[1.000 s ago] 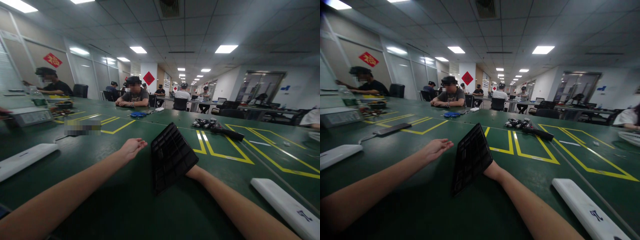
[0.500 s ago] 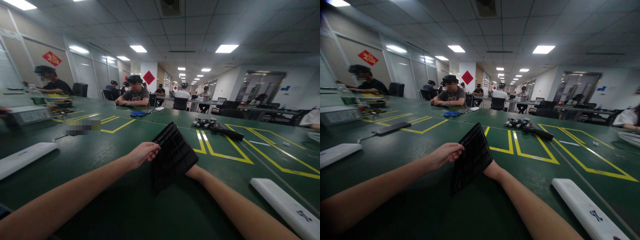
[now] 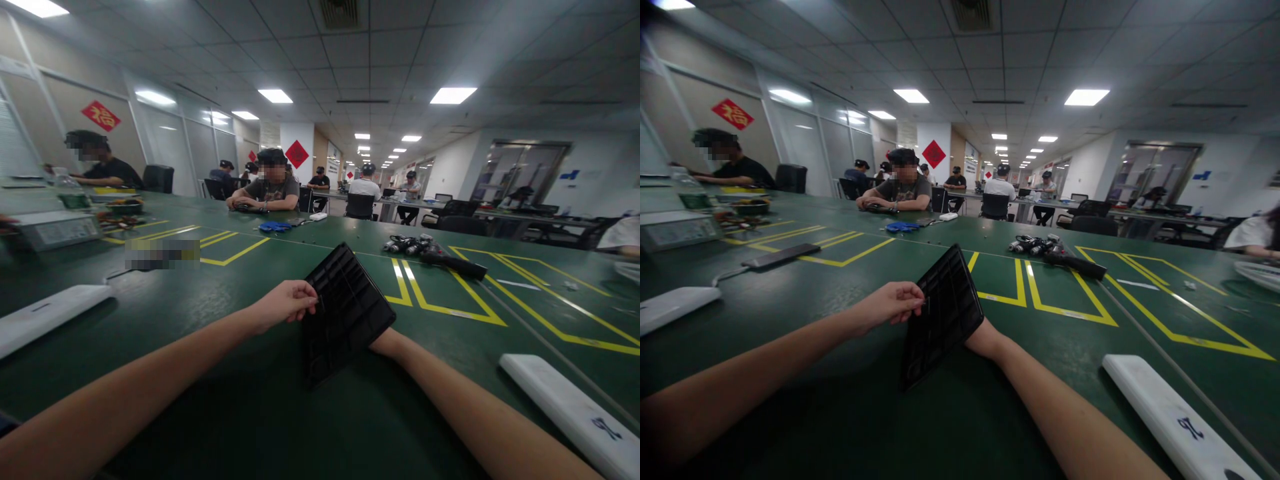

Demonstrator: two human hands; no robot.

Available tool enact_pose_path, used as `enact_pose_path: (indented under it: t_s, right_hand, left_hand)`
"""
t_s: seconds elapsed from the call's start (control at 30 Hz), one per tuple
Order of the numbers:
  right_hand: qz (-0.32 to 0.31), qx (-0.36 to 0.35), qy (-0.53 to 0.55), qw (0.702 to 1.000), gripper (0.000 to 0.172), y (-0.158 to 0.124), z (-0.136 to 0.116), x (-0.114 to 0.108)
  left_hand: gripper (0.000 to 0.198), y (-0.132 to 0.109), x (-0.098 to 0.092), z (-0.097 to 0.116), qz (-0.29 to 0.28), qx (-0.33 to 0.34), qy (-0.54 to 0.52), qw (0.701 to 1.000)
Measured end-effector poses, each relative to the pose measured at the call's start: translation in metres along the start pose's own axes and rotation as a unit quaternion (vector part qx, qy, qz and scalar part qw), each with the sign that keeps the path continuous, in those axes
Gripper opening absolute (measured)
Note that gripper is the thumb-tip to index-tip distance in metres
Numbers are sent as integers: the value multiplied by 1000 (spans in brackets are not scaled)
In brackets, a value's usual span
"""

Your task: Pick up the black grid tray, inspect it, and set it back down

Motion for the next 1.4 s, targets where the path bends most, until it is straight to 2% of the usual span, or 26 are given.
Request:
enact_pose_path:
  t_s: [0.27, 0.43, 0.63, 0.8, 0.9, 1.0, 1.17, 1.23, 1.3, 1.37, 1.4]
  right_hand:
    - [22, -9, 35, 999, 43, 1, -4, -1]
    - [19, 10, 31, 999, 41, 3, -8, -2]
    - [22, 34, 28, 999, 45, -2, 1, 1]
    - [11, 46, 25, 999, 47, -4, 10, 4]
    - [11, 47, 14, 999, 50, -4, 11, 5]
    - [10, 53, 10, 998, 52, -5, 12, 6]
    - [11, 52, -7, 999, 50, -5, 15, 8]
    - [4, 42, -13, 999, 49, -4, 11, 7]
    - [-3, 32, -15, 999, 48, -1, 7, 5]
    - [-9, 22, -18, 1000, 47, 0, 3, 4]
    - [-10, 22, -21, 1000, 48, 0, 3, 4]
  left_hand:
    - [22, -1, 1, 0, -25, 4, 30, 999]
    - [22, 3, 4, -4, 9, 38, 79, 996]
    - [40, 1, 1, -1, 86, 89, 227, 966]
    - [27, 0, 3, 2, 41, 135, 284, 948]
    - [38, 1, 3, 1, 63, 120, 306, 943]
    - [38, 1, 4, 1, 80, 110, 303, 943]
    - [25, -3, 3, 5, 66, 142, 252, 955]
    - [19, -1, -1, 4, 59, 92, 160, 981]
    - [16, 1, -4, 1, 43, 8, -5, 999]
    - [18, 4, -6, -2, 30, -53, -151, 987]
    - [19, 5, -6, -3, 26, -64, -184, 981]
Point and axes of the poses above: each hand's wrist, its own y-axis towards the middle knuckle, its own x-axis out of the palm, z = x × y, the point moved 2 cm from there along y, towards the middle knuckle, and after that the axes turned 7 degrees about -y, right-handed, at the moved point
